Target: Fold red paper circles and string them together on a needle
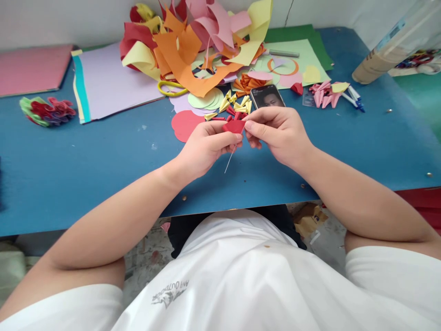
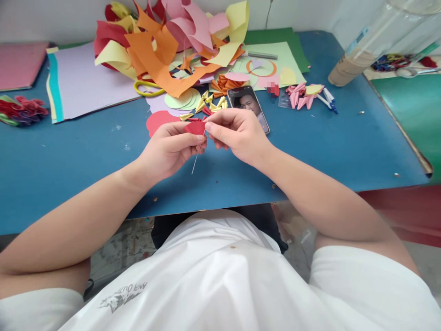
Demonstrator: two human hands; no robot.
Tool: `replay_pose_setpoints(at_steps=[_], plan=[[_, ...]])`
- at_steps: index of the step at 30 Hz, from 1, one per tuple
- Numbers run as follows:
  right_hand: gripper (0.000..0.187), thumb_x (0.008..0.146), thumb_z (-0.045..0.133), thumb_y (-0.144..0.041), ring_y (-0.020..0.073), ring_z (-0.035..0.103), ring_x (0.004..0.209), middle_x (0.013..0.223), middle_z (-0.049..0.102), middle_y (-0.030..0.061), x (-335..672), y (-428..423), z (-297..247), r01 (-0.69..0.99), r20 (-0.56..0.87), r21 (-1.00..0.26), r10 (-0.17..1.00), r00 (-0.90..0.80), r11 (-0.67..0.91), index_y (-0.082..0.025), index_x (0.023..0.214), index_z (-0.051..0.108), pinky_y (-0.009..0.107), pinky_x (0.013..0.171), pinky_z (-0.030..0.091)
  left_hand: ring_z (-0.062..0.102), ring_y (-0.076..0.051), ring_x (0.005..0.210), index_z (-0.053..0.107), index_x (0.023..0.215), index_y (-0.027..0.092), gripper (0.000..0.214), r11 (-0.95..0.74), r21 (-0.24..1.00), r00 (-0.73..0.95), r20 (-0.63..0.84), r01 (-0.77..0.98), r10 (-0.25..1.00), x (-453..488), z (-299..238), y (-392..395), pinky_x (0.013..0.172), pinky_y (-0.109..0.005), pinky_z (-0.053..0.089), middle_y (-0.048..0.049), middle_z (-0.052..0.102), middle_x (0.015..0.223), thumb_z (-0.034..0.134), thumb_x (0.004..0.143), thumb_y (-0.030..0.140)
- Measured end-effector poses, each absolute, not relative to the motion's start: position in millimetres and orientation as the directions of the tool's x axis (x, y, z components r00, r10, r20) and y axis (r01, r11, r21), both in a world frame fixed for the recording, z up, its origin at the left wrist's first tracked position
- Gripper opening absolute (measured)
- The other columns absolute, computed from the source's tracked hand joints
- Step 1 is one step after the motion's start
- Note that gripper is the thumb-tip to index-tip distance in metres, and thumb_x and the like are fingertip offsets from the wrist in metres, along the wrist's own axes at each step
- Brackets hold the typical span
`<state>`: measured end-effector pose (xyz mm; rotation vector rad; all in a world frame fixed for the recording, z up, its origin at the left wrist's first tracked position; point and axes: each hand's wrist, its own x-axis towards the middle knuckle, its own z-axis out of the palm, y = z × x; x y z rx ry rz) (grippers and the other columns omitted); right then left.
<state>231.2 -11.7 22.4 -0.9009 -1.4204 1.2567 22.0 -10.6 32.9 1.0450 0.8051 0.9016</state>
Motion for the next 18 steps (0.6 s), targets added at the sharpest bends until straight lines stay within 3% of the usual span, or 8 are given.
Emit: replay_pose_setpoints(at_steps=[13, 18], plan=[[0.022, 0.094, 0.101, -0.027, 0.0132, 0.061, 0.056, 0.067, 0.069, -0.0032, 231.6, -12.6, 22.9, 0.055, 0.153, -0.984, 0.962, -0.225, 0.17, -0.023, 0.088, 0.08, 0.03, 0.055, 0.057, 0.064, -0.01, 0.067, 0.085, 0.075, 0.016, 0.011, 0.247, 0.948, 0.406, -0.147, -0.204, 0.902, 20.9, 29.4, -9.2, 0.067, -0.024, 0.053, -0.0014, 0.074, 0.073, 0.095, 0.073, 0.014], [0.025, 0.093, 0.102, -0.03, 0.013, 0.059, 0.055, 0.068, 0.071, -0.0027, 231.4, -12.0, 22.2, 0.078, 0.168, -0.979, 0.963, -0.209, 0.187, -0.023, 0.087, 0.079, 0.029, 0.055, 0.056, 0.063, -0.011, 0.071, 0.084, 0.079, 0.019, 0.015, 0.174, 0.961, 0.372, -0.085, -0.215, 0.924, 22.7, 24.1, -8.8, 0.07, -0.025, 0.053, -0.0004, 0.075, 0.078, 0.098, 0.074, 0.016]])
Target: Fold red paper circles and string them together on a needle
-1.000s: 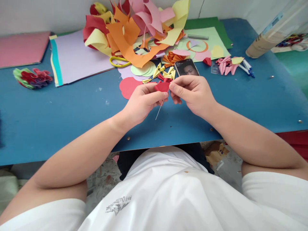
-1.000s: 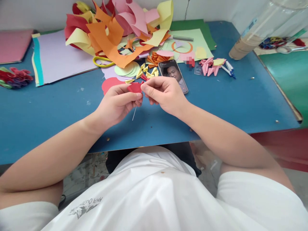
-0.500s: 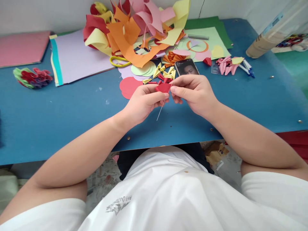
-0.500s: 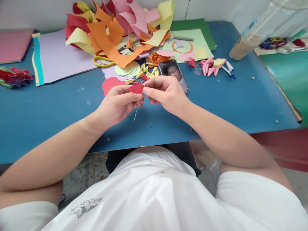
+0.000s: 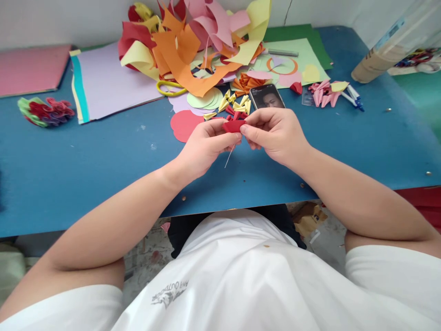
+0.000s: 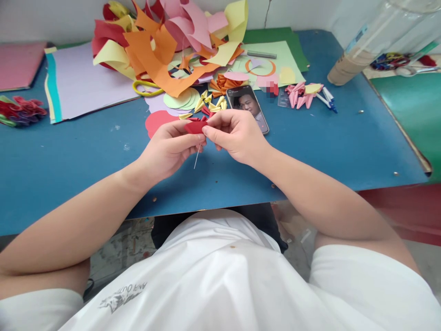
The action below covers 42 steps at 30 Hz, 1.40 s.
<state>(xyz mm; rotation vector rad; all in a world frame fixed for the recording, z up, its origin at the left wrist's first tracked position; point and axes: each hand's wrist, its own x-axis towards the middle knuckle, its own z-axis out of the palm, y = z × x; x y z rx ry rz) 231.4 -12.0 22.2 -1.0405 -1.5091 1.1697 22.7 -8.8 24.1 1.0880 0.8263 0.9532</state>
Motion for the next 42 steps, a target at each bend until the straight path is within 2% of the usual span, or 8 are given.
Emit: replay_pose_setpoints(at_steps=[6, 13, 18, 23, 27, 38, 42], plan=[[0.028, 0.096, 0.099, -0.032, 0.0118, 0.056, 0.052, 0.068, 0.069, -0.0033, 228.7, -12.9, 21.8, 0.056, 0.188, -0.978, 0.964, -0.189, 0.202, -0.023, 0.085, 0.075, 0.029, 0.054, 0.054, 0.062, -0.012, 0.075, 0.087, 0.084, 0.02, 0.016, 0.094, 0.972, 0.38, -0.006, -0.215, 0.925, 22.3, 21.0, -6.4, 0.073, -0.027, 0.053, -0.0005, 0.075, 0.081, 0.102, 0.076, 0.022], [0.026, 0.094, 0.102, -0.035, 0.0142, 0.059, 0.054, 0.067, 0.068, -0.0024, 228.9, -12.5, 22.2, 0.015, 0.143, -0.989, 0.966, -0.216, 0.15, -0.023, 0.087, 0.08, 0.031, 0.052, 0.051, 0.06, -0.012, 0.073, 0.081, 0.075, 0.019, 0.012, 0.102, 0.981, 0.366, -0.034, -0.168, 0.93, 21.3, 25.4, -7.9, 0.07, -0.027, 0.048, -0.0005, 0.069, 0.074, 0.092, 0.081, 0.019], [0.029, 0.09, 0.107, -0.036, 0.0147, 0.06, 0.056, 0.066, 0.069, -0.0023, 229.5, -13.5, 24.4, 0.039, 0.139, -0.988, 0.969, -0.205, 0.15, -0.025, 0.085, 0.081, 0.032, 0.054, 0.054, 0.061, -0.013, 0.073, 0.084, 0.081, 0.02, 0.01, 0.105, 0.981, 0.358, -0.041, -0.163, 0.933, 21.4, 25.5, -8.2, 0.073, -0.028, 0.051, -0.0003, 0.071, 0.078, 0.093, 0.079, 0.018], [0.026, 0.09, 0.103, -0.03, 0.0139, 0.058, 0.054, 0.064, 0.067, -0.0034, 227.6, -13.1, 22.8, 0.049, 0.143, -0.987, 0.97, -0.196, 0.156, -0.025, 0.082, 0.078, 0.031, 0.054, 0.054, 0.063, -0.014, 0.072, 0.083, 0.084, 0.021, 0.009, 0.035, 0.997, 0.347, -0.007, -0.073, 0.938, 21.6, 24.2, -7.9, 0.069, -0.028, 0.051, 0.0005, 0.073, 0.076, 0.09, 0.081, 0.017], [0.028, 0.09, 0.102, -0.029, 0.0143, 0.058, 0.052, 0.062, 0.066, -0.0039, 228.0, -11.9, 21.2, 0.032, 0.146, -0.987, 0.968, -0.205, 0.156, -0.025, 0.081, 0.076, 0.032, 0.052, 0.053, 0.064, -0.013, 0.07, 0.082, 0.085, 0.021, 0.011, 0.051, 0.996, 0.366, -0.022, -0.068, 0.93, 21.7, 23.9, -7.9, 0.068, -0.028, 0.052, 0.0004, 0.075, 0.078, 0.09, 0.08, 0.018], [0.045, 0.082, 0.109, -0.045, 0.0127, 0.05, 0.046, 0.055, 0.059, -0.0059, 226.5, -16.6, 25.5, -0.005, 0.161, -0.986, 0.964, -0.212, 0.164, -0.028, 0.073, 0.069, 0.032, 0.046, 0.047, 0.063, -0.013, 0.068, 0.079, 0.08, 0.022, 0.016, 0.037, 0.989, 0.439, 0.03, -0.144, 0.898, 21.5, 26.3, -8.1, 0.068, -0.029, 0.052, 0.0013, 0.07, 0.074, 0.095, 0.078, 0.02], [0.051, 0.08, 0.11, -0.049, 0.0123, 0.049, 0.046, 0.058, 0.061, -0.005, 225.3, -16.3, 24.7, -0.003, 0.17, -0.985, 0.968, -0.187, 0.172, -0.028, 0.07, 0.064, 0.031, 0.045, 0.045, 0.061, -0.014, 0.069, 0.081, 0.082, 0.022, 0.016, 0.032, 0.99, 0.422, 0.03, -0.139, 0.906, 22.0, 28.4, -9.2, 0.069, -0.03, 0.053, 0.0014, 0.069, 0.073, 0.096, 0.078, 0.024]])
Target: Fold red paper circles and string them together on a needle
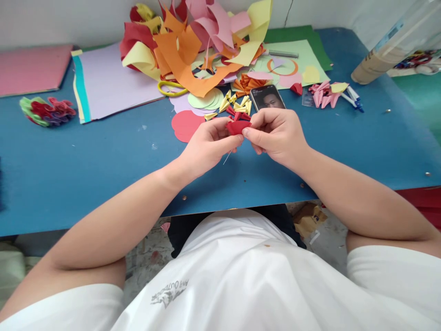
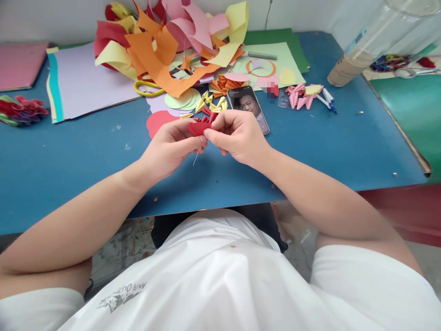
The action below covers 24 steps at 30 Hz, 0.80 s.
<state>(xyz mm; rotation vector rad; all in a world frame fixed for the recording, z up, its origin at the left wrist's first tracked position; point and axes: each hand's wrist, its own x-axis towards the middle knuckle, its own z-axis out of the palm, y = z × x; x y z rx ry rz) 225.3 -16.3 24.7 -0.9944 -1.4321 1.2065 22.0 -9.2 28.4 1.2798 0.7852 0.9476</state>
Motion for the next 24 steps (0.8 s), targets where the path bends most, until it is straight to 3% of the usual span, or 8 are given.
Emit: replay_pose_setpoints(at_steps=[8, 15, 24], plan=[[0.042, 0.085, 0.11, -0.049, 0.0138, 0.055, 0.051, 0.062, 0.065, -0.0035, 227.8, -16.4, 26.7, -0.001, 0.186, -0.982, 0.968, -0.17, 0.189, -0.027, 0.077, 0.075, 0.033, 0.049, 0.051, 0.055, -0.012, 0.067, 0.081, 0.081, 0.022, 0.013, 0.049, 0.983, 0.412, 0.03, -0.179, 0.911, 20.4, 31.8, -7.5, 0.065, -0.028, 0.048, 0.0021, 0.064, 0.071, 0.093, 0.076, 0.02], [0.035, 0.097, 0.102, -0.052, 0.0131, 0.064, 0.056, 0.081, 0.078, 0.0008, 229.0, -18.3, 28.9, -0.001, 0.163, -0.986, 0.973, -0.163, 0.165, -0.024, 0.092, 0.082, 0.03, 0.048, 0.049, 0.059, -0.013, 0.068, 0.079, 0.079, 0.021, 0.014, 0.16, 0.97, 0.413, -0.072, -0.183, 0.908, 21.8, 36.5, -9.8, 0.063, -0.029, 0.047, -0.0005, 0.065, 0.075, 0.091, 0.081, 0.015], [0.032, 0.095, 0.104, -0.045, 0.0132, 0.064, 0.056, 0.078, 0.076, 0.0003, 226.9, -18.6, 26.0, -0.029, 0.143, -0.99, 0.977, -0.156, 0.14, -0.024, 0.091, 0.081, 0.029, 0.046, 0.047, 0.056, -0.012, 0.068, 0.082, 0.081, 0.02, 0.011, 0.158, 0.97, 0.396, -0.074, -0.184, 0.915, 22.7, 33.9, -11.6, 0.063, -0.029, 0.047, -0.0006, 0.067, 0.078, 0.09, 0.083, 0.014]])
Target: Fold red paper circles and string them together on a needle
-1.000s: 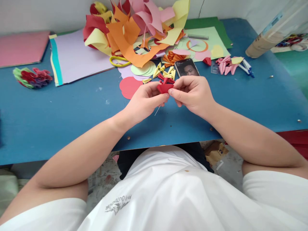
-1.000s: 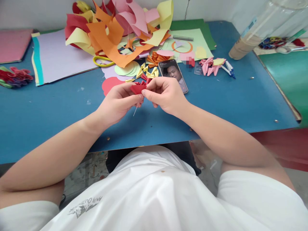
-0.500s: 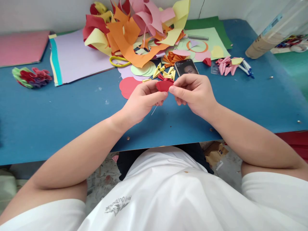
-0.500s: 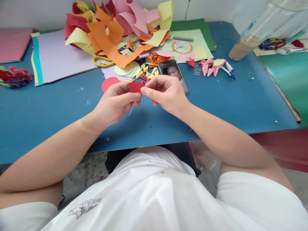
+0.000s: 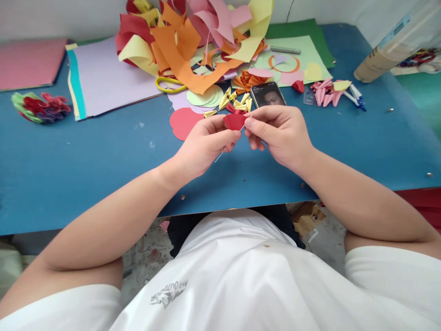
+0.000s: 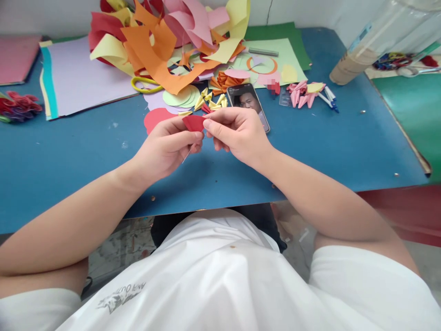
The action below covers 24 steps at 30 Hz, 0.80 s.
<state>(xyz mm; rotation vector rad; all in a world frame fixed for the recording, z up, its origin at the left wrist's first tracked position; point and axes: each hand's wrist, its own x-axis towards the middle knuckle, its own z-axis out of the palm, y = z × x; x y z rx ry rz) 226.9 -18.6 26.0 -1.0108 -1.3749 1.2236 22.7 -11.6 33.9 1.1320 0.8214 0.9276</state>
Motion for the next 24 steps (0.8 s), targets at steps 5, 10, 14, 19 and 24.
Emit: replay_pose_setpoints(at_steps=[5, 10, 14, 19, 24], plan=[[0.036, 0.096, 0.104, -0.048, 0.0137, 0.065, 0.058, 0.076, 0.074, 0.0003, 225, -20, 26, -0.038, 0.157, -0.988, 0.974, -0.161, 0.153, -0.023, 0.087, 0.079, 0.028, 0.047, 0.047, 0.06, -0.014, 0.073, 0.083, 0.082, 0.021, 0.01, 0.088, 0.979, 0.377, -0.012, -0.185, 0.926, 23, 30, -11, 0.066, -0.028, 0.047, -0.0009, 0.071, 0.081, 0.089, 0.082, 0.014], [0.034, 0.1, 0.1, -0.043, 0.0126, 0.064, 0.056, 0.075, 0.074, 0.0003, 225, -19, 25, -0.016, 0.143, -0.99, 0.974, -0.175, 0.143, -0.023, 0.083, 0.078, 0.027, 0.046, 0.046, 0.054, -0.012, 0.07, 0.075, 0.078, 0.021, 0.021, -0.045, 0.995, 0.306, 0.07, -0.09, 0.949, 23, 27, -12, 0.066, -0.03, 0.042, 0.0007, 0.066, 0.076, 0.092, 0.083, 0.01], [0.035, 0.1, 0.099, -0.041, 0.0113, 0.064, 0.054, 0.073, 0.073, -0.0001, 223, -18, 23, -0.029, 0.14, -0.99, 0.974, -0.177, 0.137, -0.021, 0.082, 0.077, 0.025, 0.044, 0.045, 0.055, -0.013, 0.07, 0.071, 0.079, 0.021, 0.023, -0.101, 0.993, 0.291, 0.115, -0.064, 0.95, 24, 20, -11, 0.065, -0.031, 0.04, 0.0014, 0.064, 0.076, 0.09, 0.085, 0.01], [0.043, 0.098, 0.102, -0.051, 0.0126, 0.067, 0.053, 0.069, 0.073, -0.0001, 221, -19, 21, -0.06, 0.181, -0.983, 0.969, -0.169, 0.174, -0.022, 0.08, 0.075, 0.024, 0.041, 0.042, 0.059, -0.013, 0.07, 0.071, 0.081, 0.021, 0.022, -0.157, 0.984, 0.346, 0.175, -0.079, 0.922, 23, 13, -7, 0.064, -0.03, 0.045, 0.0015, 0.069, 0.078, 0.092, 0.087, 0.018], [0.055, 0.092, 0.103, -0.069, 0.0127, 0.059, 0.046, 0.06, 0.069, -0.0023, 220, -21, 20, -0.043, 0.181, -0.983, 0.974, -0.139, 0.177, -0.024, 0.079, 0.075, 0.027, 0.042, 0.044, 0.065, -0.015, 0.073, 0.076, 0.085, 0.022, 0.018, -0.122, 0.983, 0.389, 0.167, -0.136, 0.906, 23, 17, -11, 0.068, -0.031, 0.052, -0.0003, 0.076, 0.083, 0.093, 0.089, 0.025]])
